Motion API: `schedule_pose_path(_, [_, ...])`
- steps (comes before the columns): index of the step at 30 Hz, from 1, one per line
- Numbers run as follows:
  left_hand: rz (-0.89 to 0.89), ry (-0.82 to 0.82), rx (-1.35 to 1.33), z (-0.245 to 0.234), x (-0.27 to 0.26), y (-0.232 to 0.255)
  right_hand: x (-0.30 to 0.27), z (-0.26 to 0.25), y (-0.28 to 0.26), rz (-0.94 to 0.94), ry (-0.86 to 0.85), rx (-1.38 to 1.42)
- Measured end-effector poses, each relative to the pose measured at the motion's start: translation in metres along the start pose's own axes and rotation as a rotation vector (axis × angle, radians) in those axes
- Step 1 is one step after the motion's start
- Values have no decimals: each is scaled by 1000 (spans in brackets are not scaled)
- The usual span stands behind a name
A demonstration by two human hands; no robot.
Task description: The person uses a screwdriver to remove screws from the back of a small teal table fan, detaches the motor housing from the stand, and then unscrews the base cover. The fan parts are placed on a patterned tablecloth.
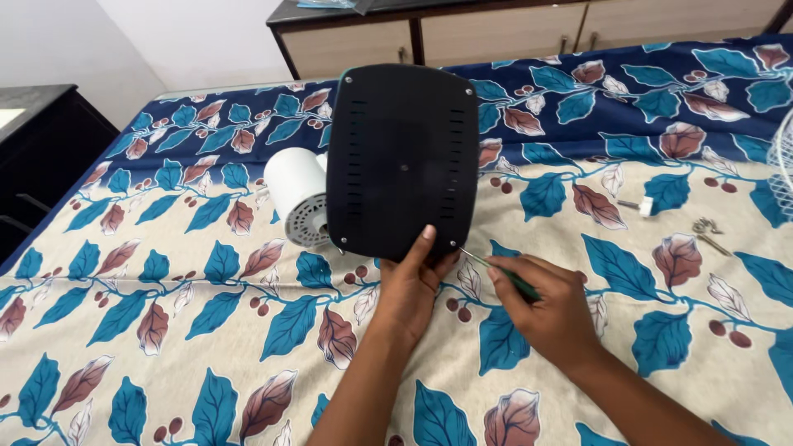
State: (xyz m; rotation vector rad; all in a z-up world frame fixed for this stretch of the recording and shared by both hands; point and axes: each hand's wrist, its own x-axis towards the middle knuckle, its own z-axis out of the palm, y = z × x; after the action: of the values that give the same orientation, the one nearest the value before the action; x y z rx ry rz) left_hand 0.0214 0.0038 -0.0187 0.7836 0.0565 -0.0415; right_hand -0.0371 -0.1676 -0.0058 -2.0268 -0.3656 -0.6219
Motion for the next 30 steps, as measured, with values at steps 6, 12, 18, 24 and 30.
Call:
schedule_pose_path(6, [-24,20,75,1,1,2,1,2,8,187,-10,1])
schedule_pose_path(12, [-9,-11,37,2,3,1,2,6,14,250,-22,-1])
schedule_pose_path(18, [-5,-30,56,4,1,3,4,6,15,265,-2,0])
schedule_pose_path(24, [-53,11,111,4,0,3,3,7,14,326,-27,-6])
schedule_pose_path(30, [30,-80,81,1,0,-2,-1,6,14,190,0,60])
